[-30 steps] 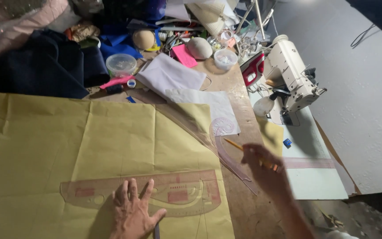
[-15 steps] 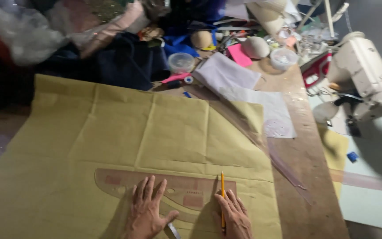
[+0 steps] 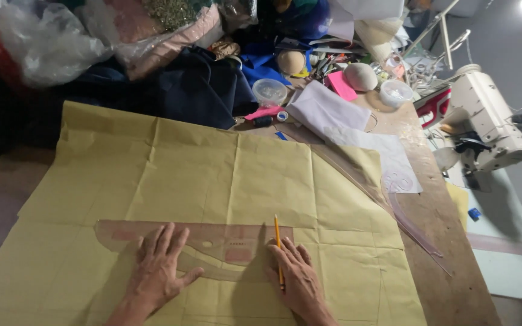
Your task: Drafting and marking a garment pattern on paper using rulers, measuring tape, and a pencil.
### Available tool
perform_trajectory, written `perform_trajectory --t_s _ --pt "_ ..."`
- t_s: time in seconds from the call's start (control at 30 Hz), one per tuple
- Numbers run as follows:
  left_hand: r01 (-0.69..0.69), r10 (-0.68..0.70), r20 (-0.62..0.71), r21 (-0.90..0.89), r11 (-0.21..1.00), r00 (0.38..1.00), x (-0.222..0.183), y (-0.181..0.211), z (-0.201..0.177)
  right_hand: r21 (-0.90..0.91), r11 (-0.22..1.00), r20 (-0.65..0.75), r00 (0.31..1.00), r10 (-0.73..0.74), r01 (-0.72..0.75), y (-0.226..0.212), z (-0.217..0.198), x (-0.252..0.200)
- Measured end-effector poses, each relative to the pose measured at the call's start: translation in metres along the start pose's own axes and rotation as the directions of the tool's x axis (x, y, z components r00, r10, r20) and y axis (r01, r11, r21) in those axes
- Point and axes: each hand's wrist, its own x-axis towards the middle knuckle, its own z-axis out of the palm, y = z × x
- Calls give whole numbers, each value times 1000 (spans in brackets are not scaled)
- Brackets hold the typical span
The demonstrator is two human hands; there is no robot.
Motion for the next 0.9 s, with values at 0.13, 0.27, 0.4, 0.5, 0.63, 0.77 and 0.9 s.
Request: perform_trajectory --t_s 0.13,0.27,0.4,0.5,0.63,0.77,0.9 --pt "-57 51 -35 -194 979 998 6 -32 6 -9 996 -74 993 92 -92 -13 -5 6" --pt "2 35 114 -307 952 993 1 -37 7 -37 989 -49 989 142 -144 -17 0 3" --pt "36 26 184 -322 946 983 4 -37 8 -13 993 -63 991 115 -116 -24 -12 9" --pt "93 -40 159 -336 937 986 9 -32 -1 -2 989 -71 987 146 -147 -25 -13 10" --pt "69 -21 146 -334 940 989 8 -34 8 -11 990 -66 988 141 -142 -13 -4 8" --pt "94 1 252 -364 927 968 7 -35 0 -36 996 -53 996 77 -79 -9 -4 5" --pt "100 -64 126 -312 945 990 7 -29 6 -36 994 -53 993 102 -104 -7 -4 7"
